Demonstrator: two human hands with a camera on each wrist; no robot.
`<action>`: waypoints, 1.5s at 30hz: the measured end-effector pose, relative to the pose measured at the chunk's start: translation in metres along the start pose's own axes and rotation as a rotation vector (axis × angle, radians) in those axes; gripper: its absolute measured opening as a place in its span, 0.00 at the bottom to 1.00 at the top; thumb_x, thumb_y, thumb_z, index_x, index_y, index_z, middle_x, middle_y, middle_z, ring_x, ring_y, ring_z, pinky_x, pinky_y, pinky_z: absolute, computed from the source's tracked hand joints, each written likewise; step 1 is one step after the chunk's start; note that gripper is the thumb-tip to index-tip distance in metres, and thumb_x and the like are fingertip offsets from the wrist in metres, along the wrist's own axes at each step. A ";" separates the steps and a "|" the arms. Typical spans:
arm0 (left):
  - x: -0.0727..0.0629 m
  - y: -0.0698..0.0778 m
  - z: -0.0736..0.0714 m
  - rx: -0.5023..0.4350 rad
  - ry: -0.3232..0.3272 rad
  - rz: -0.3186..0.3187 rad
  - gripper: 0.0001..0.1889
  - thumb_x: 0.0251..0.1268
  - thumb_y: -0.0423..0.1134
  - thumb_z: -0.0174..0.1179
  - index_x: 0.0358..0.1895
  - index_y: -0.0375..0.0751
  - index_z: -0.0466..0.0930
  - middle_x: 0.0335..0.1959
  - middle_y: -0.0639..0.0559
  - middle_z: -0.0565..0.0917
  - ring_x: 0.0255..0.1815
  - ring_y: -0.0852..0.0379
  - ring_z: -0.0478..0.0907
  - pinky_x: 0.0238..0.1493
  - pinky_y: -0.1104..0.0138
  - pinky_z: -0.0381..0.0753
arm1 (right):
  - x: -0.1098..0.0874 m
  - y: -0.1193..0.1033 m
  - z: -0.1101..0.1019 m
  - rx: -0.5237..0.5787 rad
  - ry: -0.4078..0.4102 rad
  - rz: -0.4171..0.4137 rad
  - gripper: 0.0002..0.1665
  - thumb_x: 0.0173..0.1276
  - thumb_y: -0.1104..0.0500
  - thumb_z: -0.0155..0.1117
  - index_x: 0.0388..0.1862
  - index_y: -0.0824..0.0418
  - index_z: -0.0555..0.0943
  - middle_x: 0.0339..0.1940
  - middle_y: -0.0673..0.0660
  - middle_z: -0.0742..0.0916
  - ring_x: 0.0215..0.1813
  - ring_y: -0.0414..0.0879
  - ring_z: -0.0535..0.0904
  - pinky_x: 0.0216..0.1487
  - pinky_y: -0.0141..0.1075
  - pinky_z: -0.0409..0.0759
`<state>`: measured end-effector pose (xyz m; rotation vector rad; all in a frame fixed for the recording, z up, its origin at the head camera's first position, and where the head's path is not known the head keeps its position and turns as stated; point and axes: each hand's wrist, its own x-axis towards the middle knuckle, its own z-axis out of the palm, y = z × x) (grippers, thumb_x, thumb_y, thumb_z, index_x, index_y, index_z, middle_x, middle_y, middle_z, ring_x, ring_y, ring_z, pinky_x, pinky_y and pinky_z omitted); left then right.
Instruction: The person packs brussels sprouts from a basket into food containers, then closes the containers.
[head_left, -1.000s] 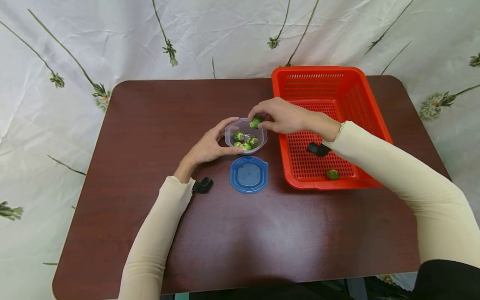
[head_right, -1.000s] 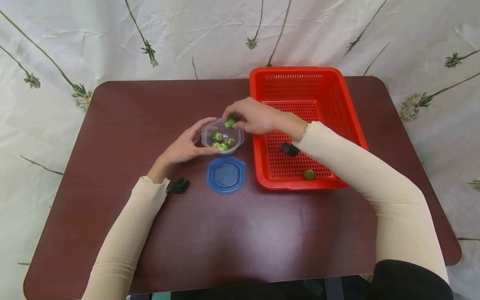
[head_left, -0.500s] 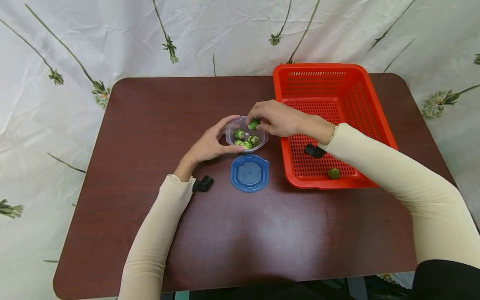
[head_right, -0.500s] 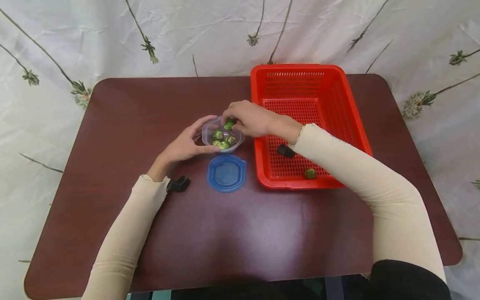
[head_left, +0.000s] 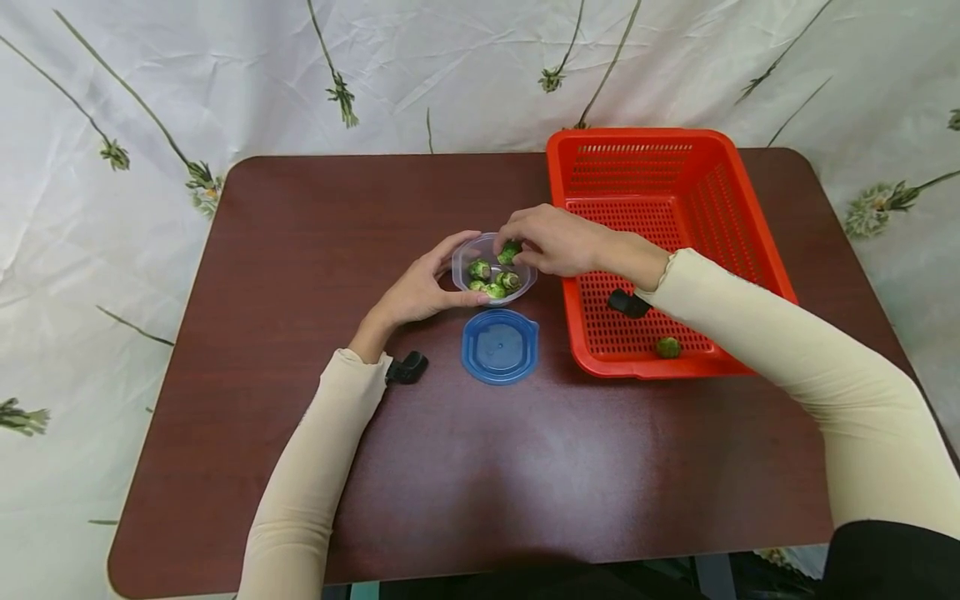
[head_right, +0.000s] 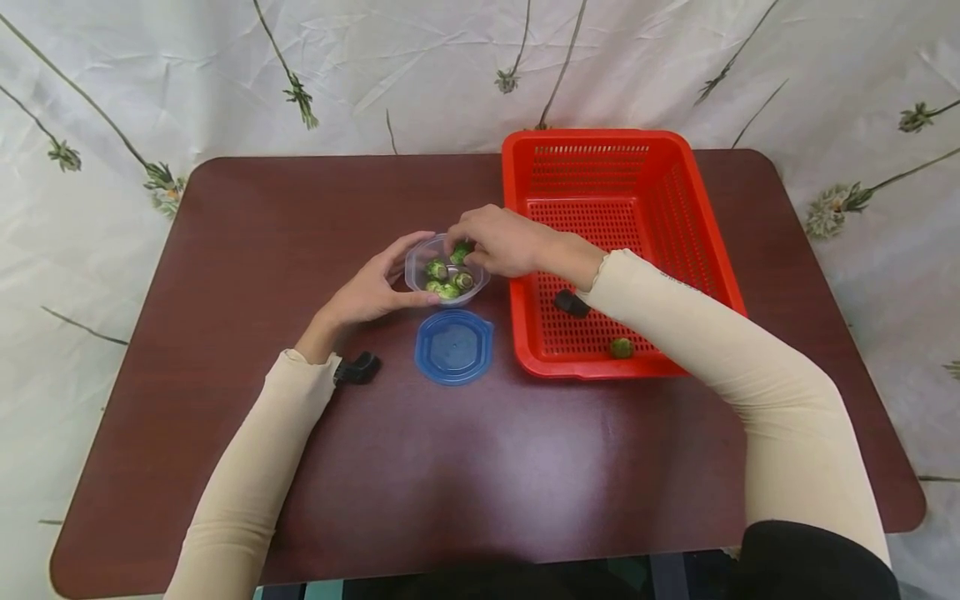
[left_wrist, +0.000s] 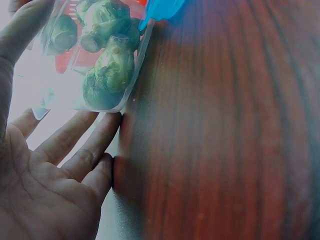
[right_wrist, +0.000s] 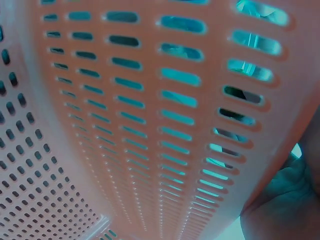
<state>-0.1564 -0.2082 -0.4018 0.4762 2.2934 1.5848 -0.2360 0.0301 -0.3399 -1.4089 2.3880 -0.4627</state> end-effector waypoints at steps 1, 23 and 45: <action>0.002 -0.005 0.000 0.001 0.003 0.005 0.45 0.60 0.39 0.72 0.78 0.50 0.56 0.74 0.45 0.67 0.74 0.47 0.66 0.72 0.49 0.66 | 0.000 0.000 0.000 -0.003 0.000 -0.001 0.14 0.71 0.64 0.65 0.55 0.60 0.83 0.49 0.57 0.85 0.38 0.50 0.76 0.48 0.40 0.78; 0.010 -0.033 0.005 -0.009 0.026 0.019 0.46 0.58 0.40 0.74 0.77 0.60 0.57 0.72 0.53 0.70 0.74 0.52 0.67 0.73 0.51 0.64 | -0.016 0.000 -0.008 0.112 0.132 -0.037 0.14 0.71 0.64 0.66 0.54 0.61 0.84 0.50 0.56 0.87 0.51 0.48 0.82 0.56 0.45 0.80; -0.002 0.007 0.001 0.011 0.013 -0.009 0.46 0.59 0.36 0.73 0.78 0.45 0.56 0.72 0.42 0.68 0.75 0.45 0.66 0.73 0.49 0.64 | -0.075 0.024 -0.042 0.194 0.034 0.106 0.13 0.69 0.60 0.68 0.52 0.54 0.85 0.49 0.48 0.88 0.50 0.41 0.82 0.52 0.39 0.83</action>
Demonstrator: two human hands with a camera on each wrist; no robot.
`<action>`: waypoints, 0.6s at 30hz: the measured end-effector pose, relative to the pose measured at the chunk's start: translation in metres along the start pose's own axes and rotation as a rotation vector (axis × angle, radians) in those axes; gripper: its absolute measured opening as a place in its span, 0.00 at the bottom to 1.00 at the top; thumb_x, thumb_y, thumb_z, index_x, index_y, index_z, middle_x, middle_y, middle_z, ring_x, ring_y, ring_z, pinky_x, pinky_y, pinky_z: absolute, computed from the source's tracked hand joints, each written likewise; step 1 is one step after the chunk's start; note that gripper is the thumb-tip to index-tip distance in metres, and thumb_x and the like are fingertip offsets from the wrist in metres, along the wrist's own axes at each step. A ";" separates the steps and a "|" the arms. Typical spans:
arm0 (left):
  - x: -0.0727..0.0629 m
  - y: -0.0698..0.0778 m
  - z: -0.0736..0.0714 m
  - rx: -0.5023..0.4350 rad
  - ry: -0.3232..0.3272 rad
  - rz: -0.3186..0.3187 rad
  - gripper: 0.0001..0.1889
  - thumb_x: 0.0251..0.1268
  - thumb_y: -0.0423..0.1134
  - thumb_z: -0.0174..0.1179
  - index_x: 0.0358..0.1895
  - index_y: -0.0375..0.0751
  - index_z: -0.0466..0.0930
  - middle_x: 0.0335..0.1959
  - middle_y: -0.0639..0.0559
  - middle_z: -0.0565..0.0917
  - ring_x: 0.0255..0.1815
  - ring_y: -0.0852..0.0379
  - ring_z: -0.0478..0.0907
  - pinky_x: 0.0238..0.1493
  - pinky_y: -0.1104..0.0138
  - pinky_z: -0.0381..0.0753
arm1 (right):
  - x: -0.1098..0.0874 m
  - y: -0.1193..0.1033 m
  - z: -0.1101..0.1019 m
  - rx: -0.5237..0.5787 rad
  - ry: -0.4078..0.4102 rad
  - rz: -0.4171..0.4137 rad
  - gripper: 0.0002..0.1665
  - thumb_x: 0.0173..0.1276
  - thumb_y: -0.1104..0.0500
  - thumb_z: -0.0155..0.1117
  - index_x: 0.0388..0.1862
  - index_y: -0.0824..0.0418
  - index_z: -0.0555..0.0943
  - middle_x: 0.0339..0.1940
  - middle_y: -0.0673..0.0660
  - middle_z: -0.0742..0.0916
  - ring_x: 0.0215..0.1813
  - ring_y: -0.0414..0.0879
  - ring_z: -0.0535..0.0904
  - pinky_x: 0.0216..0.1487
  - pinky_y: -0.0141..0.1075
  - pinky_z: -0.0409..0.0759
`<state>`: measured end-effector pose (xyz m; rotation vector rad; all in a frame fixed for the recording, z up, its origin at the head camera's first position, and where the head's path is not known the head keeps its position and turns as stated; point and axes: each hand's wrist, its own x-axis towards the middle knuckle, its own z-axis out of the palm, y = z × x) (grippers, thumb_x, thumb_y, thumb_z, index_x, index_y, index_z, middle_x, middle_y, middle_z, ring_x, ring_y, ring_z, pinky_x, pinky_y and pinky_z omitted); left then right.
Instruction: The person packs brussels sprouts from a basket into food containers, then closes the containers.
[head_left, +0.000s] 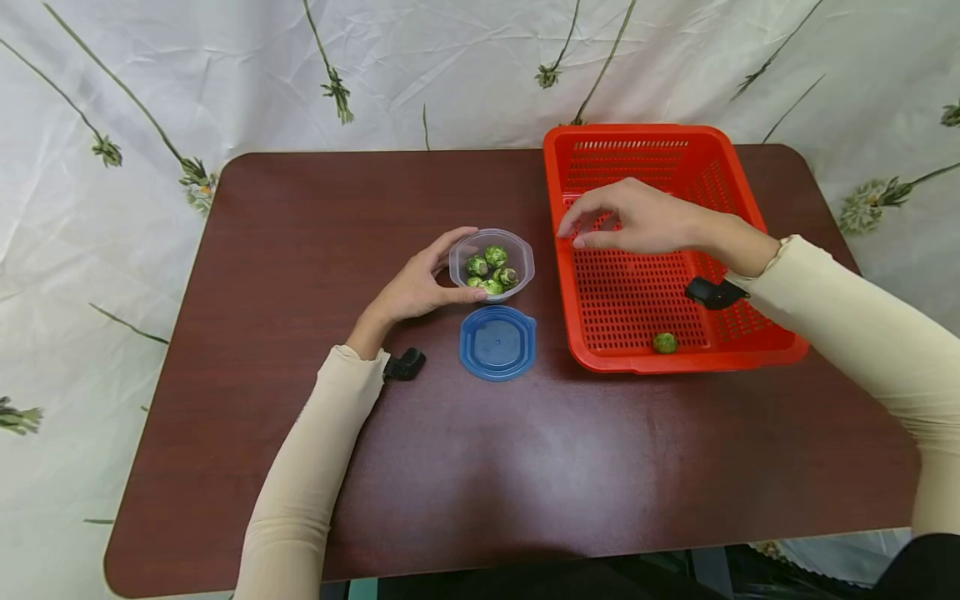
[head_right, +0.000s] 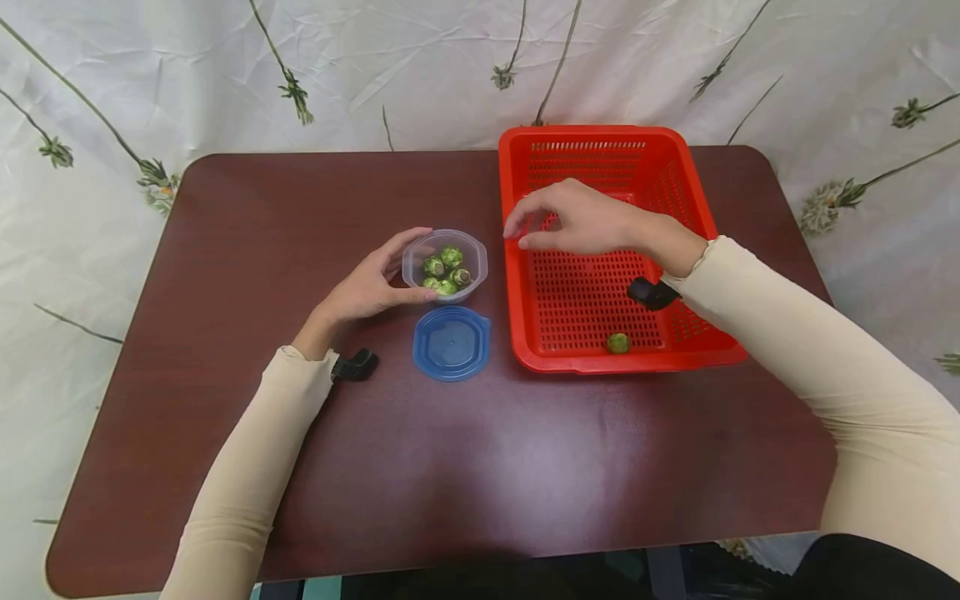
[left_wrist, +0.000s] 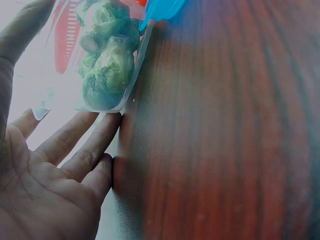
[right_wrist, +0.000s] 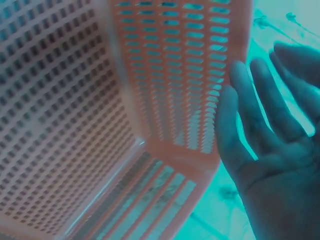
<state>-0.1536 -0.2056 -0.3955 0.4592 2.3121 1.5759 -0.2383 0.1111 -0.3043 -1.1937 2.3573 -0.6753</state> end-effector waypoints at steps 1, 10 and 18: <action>0.000 0.000 0.000 -0.001 0.001 0.000 0.46 0.59 0.36 0.73 0.78 0.44 0.56 0.72 0.42 0.68 0.75 0.44 0.66 0.73 0.49 0.63 | -0.003 0.003 -0.001 0.016 -0.023 0.015 0.13 0.69 0.60 0.69 0.52 0.53 0.85 0.49 0.47 0.87 0.50 0.40 0.82 0.52 0.36 0.82; 0.000 0.001 0.001 -0.008 0.005 0.006 0.45 0.59 0.36 0.73 0.78 0.45 0.57 0.72 0.41 0.68 0.74 0.44 0.67 0.73 0.49 0.64 | -0.029 0.024 -0.008 0.214 -0.142 0.094 0.12 0.67 0.61 0.70 0.49 0.53 0.86 0.49 0.50 0.87 0.50 0.44 0.82 0.54 0.31 0.81; 0.001 0.001 0.001 -0.008 0.003 0.010 0.45 0.59 0.37 0.73 0.78 0.45 0.57 0.72 0.41 0.68 0.74 0.44 0.67 0.73 0.49 0.64 | -0.047 0.045 -0.010 0.371 -0.385 0.245 0.16 0.69 0.61 0.68 0.55 0.60 0.85 0.60 0.61 0.83 0.58 0.48 0.81 0.59 0.34 0.79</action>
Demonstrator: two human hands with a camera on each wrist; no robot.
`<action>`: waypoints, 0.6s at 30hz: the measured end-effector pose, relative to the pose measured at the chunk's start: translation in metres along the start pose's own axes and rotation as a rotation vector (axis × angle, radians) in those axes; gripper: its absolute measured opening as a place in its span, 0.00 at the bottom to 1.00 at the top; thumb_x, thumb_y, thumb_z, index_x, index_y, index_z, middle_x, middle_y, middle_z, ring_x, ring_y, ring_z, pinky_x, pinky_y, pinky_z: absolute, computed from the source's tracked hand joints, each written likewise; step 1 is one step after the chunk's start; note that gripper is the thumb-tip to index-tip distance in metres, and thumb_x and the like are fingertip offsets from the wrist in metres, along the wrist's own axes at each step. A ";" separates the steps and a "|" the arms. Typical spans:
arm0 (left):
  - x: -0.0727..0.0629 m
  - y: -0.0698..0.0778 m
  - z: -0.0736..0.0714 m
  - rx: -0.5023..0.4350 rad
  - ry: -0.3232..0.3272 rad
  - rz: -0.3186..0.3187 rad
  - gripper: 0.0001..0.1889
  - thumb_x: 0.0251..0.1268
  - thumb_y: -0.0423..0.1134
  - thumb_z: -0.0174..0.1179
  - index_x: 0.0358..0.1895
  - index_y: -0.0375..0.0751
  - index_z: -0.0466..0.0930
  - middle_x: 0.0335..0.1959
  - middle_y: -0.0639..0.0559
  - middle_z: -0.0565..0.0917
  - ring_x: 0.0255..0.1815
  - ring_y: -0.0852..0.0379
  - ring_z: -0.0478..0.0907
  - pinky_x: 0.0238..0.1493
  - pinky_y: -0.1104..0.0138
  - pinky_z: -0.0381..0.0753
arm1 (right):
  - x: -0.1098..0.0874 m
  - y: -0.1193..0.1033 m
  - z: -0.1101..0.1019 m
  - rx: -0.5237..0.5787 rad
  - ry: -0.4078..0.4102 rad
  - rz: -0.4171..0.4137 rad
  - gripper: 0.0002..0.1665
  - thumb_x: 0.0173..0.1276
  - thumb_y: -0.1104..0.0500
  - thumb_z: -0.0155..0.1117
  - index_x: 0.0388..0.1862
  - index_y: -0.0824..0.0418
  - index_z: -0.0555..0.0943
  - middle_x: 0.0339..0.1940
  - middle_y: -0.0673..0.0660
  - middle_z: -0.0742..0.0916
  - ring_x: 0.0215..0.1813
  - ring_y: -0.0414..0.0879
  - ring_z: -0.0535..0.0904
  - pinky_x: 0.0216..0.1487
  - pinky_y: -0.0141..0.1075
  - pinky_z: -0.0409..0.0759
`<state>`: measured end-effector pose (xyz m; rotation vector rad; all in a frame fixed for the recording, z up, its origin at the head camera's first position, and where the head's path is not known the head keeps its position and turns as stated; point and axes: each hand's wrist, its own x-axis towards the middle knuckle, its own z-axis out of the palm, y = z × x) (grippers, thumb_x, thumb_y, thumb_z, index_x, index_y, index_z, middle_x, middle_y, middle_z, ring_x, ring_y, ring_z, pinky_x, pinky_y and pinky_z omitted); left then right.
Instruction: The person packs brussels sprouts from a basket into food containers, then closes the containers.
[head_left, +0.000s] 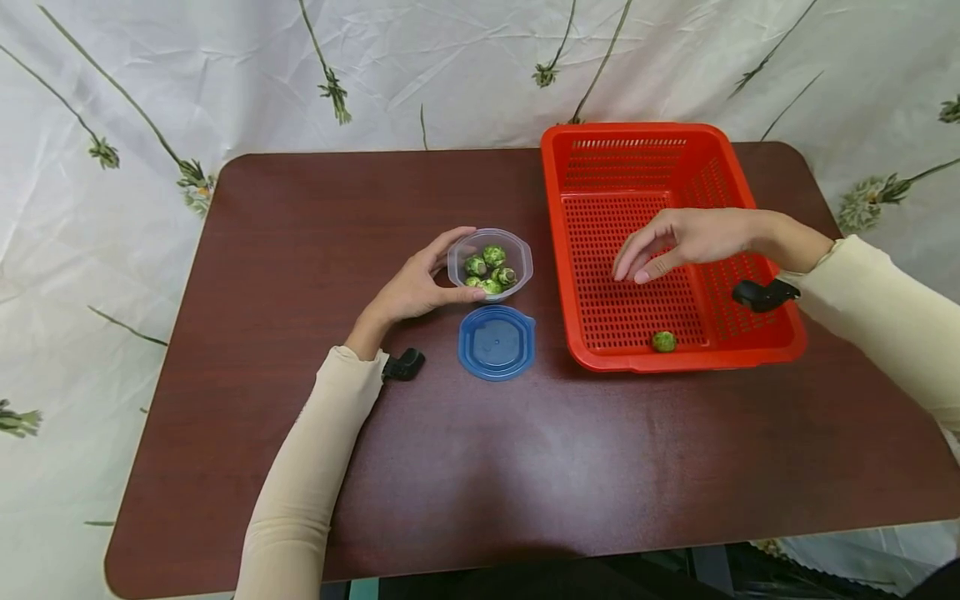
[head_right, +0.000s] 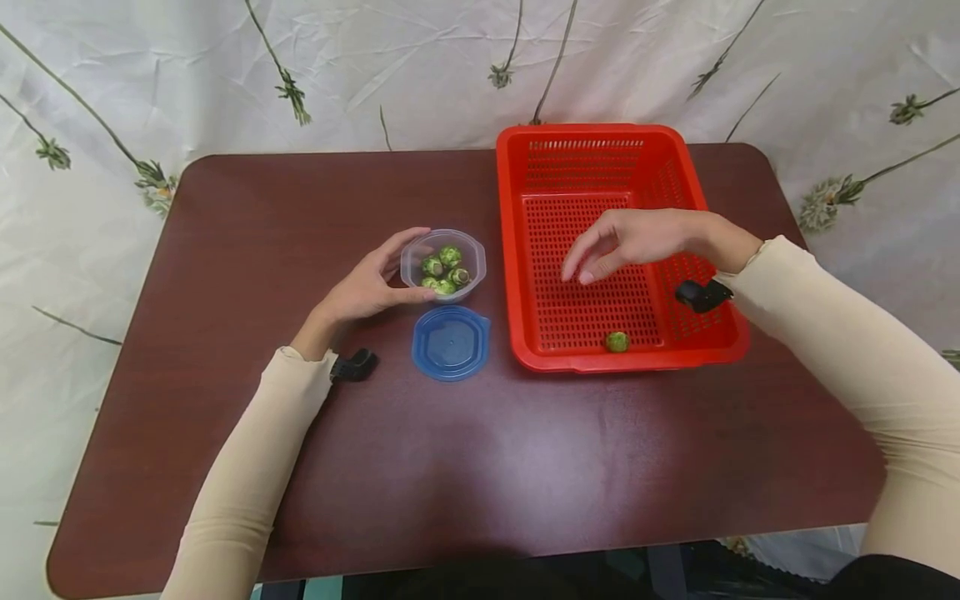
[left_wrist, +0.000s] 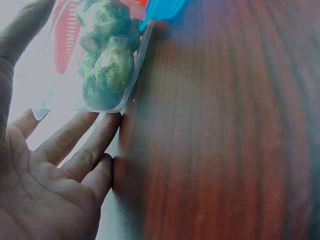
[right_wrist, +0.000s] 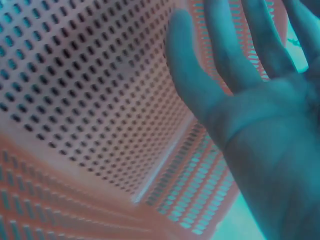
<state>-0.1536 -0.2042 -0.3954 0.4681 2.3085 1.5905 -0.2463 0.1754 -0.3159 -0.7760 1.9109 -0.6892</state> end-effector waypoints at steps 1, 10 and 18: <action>0.000 0.000 0.000 -0.001 0.000 -0.001 0.45 0.59 0.36 0.73 0.78 0.45 0.57 0.72 0.41 0.68 0.74 0.44 0.67 0.73 0.49 0.64 | -0.001 0.003 0.000 0.028 -0.028 0.022 0.17 0.69 0.60 0.68 0.56 0.61 0.84 0.62 0.62 0.82 0.61 0.49 0.80 0.59 0.35 0.79; 0.001 0.000 0.001 -0.010 0.001 -0.001 0.45 0.59 0.36 0.73 0.78 0.45 0.57 0.72 0.41 0.68 0.74 0.45 0.67 0.74 0.49 0.63 | -0.007 0.031 0.002 0.155 -0.226 0.184 0.25 0.71 0.57 0.66 0.63 0.68 0.79 0.73 0.65 0.73 0.70 0.56 0.72 0.63 0.44 0.79; 0.002 0.000 0.002 -0.011 0.001 -0.002 0.45 0.60 0.35 0.72 0.78 0.45 0.57 0.72 0.40 0.69 0.74 0.44 0.67 0.74 0.49 0.62 | -0.009 0.043 0.008 0.133 -0.340 0.237 0.25 0.74 0.53 0.63 0.66 0.61 0.79 0.77 0.63 0.68 0.71 0.51 0.70 0.61 0.43 0.80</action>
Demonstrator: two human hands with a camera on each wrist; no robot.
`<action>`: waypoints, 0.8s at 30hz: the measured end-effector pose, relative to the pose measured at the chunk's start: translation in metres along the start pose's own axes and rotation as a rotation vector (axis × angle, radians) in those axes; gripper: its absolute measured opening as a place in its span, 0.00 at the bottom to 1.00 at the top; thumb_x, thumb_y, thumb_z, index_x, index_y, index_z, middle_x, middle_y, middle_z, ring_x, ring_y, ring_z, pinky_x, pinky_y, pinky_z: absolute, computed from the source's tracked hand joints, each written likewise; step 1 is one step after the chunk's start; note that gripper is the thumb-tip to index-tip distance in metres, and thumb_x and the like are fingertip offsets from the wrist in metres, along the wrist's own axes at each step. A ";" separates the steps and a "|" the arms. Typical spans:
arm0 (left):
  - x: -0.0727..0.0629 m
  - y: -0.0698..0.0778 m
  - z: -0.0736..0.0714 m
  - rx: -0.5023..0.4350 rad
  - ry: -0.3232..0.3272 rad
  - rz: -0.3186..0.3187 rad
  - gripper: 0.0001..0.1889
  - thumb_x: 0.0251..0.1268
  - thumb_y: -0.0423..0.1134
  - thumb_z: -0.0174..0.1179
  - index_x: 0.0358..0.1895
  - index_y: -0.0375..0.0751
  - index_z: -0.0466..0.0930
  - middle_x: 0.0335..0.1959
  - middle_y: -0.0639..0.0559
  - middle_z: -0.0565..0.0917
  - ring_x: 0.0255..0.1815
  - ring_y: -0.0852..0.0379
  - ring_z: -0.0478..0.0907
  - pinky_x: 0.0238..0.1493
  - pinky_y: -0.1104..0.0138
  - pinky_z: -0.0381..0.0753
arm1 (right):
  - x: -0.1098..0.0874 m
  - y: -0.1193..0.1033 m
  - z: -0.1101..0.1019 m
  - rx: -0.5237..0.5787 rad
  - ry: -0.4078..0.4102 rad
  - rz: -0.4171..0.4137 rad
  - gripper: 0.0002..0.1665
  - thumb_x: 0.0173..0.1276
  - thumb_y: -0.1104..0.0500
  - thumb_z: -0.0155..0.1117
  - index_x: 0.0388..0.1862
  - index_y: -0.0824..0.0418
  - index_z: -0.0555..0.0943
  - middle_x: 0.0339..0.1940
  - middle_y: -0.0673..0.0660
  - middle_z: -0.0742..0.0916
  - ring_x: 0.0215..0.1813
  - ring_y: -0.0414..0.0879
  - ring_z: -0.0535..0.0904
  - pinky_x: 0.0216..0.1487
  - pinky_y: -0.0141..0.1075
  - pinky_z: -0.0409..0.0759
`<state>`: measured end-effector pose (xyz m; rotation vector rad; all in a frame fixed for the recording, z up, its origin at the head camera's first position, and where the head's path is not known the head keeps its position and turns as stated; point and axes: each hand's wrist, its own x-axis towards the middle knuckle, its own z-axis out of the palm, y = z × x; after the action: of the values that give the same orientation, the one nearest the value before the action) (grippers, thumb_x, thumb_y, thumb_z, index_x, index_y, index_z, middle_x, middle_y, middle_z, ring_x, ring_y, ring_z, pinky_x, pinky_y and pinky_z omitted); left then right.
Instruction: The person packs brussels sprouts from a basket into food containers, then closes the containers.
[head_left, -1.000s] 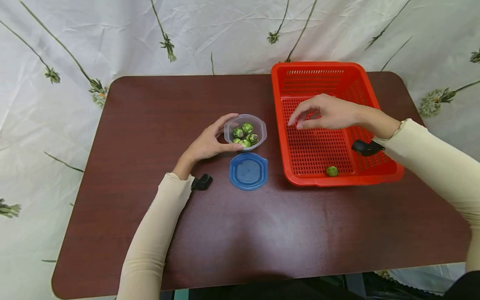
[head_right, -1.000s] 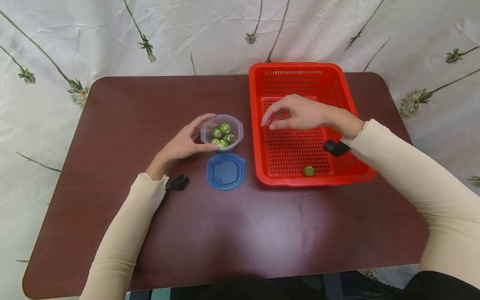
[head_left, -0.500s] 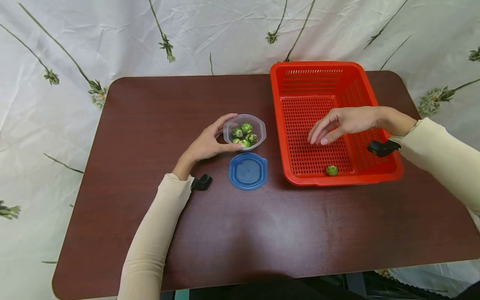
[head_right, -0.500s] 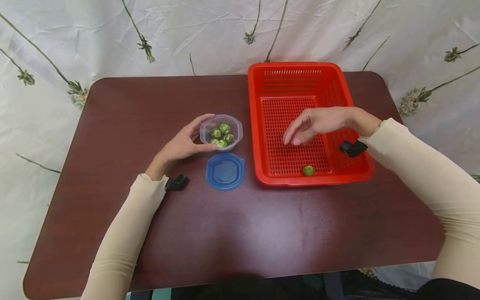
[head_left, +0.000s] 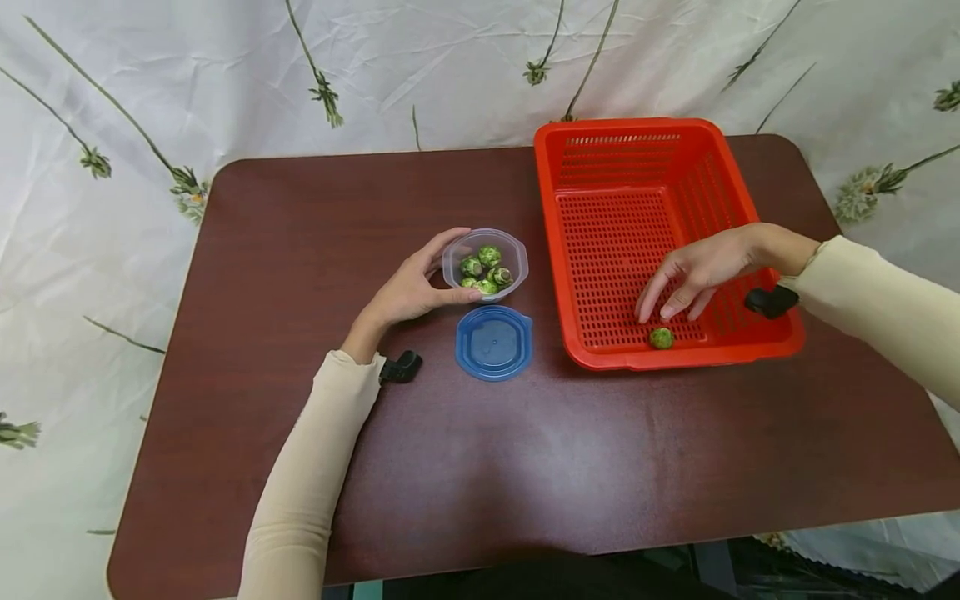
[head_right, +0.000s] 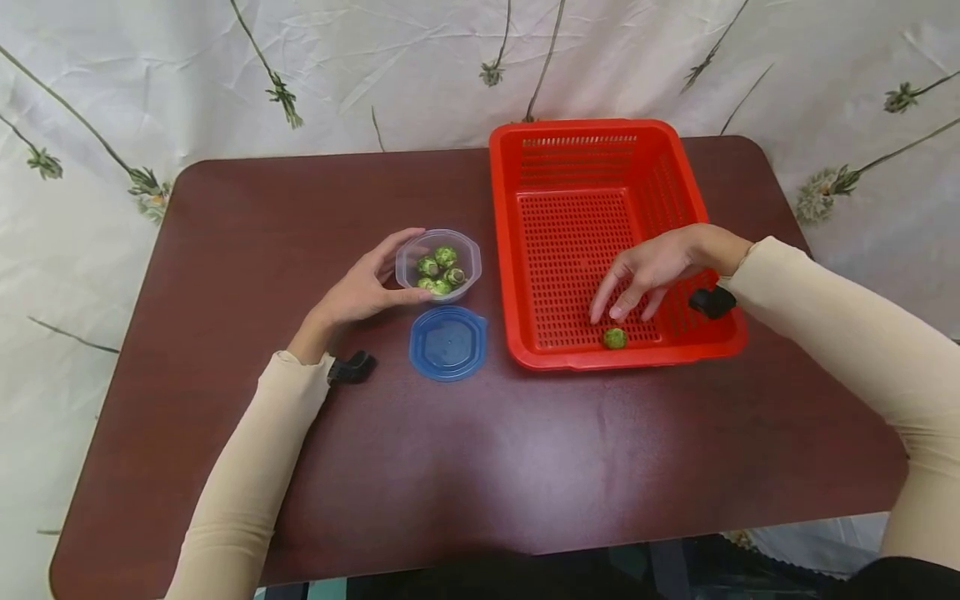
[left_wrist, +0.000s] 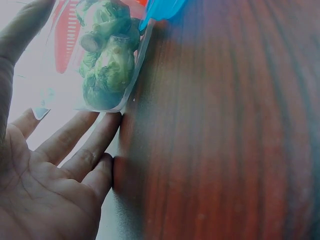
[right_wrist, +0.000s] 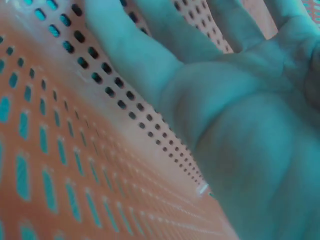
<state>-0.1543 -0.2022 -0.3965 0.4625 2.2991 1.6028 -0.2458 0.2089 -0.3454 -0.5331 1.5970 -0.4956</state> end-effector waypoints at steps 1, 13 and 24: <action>0.000 0.000 0.000 0.001 0.001 -0.002 0.45 0.59 0.35 0.72 0.78 0.45 0.57 0.72 0.39 0.69 0.74 0.44 0.66 0.74 0.49 0.62 | 0.001 0.000 0.000 -0.001 -0.009 0.005 0.25 0.74 0.53 0.63 0.66 0.61 0.79 0.77 0.63 0.68 0.69 0.51 0.71 0.60 0.43 0.81; 0.003 -0.008 0.000 -0.001 0.006 -0.002 0.45 0.59 0.35 0.72 0.78 0.46 0.56 0.71 0.39 0.70 0.74 0.44 0.67 0.74 0.49 0.61 | 0.004 -0.001 0.002 -0.003 -0.062 0.047 0.24 0.75 0.54 0.61 0.67 0.58 0.78 0.69 0.59 0.76 0.60 0.50 0.79 0.59 0.47 0.82; 0.011 -0.038 -0.001 0.016 0.024 0.017 0.45 0.58 0.40 0.74 0.76 0.63 0.58 0.70 0.50 0.73 0.74 0.53 0.68 0.75 0.51 0.61 | 0.010 -0.002 0.007 0.041 -0.100 0.085 0.22 0.74 0.56 0.62 0.64 0.61 0.79 0.51 0.54 0.85 0.55 0.50 0.83 0.55 0.43 0.83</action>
<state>-0.1678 -0.2104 -0.4326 0.4703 2.3330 1.6081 -0.2397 0.2010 -0.3531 -0.4506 1.5040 -0.4299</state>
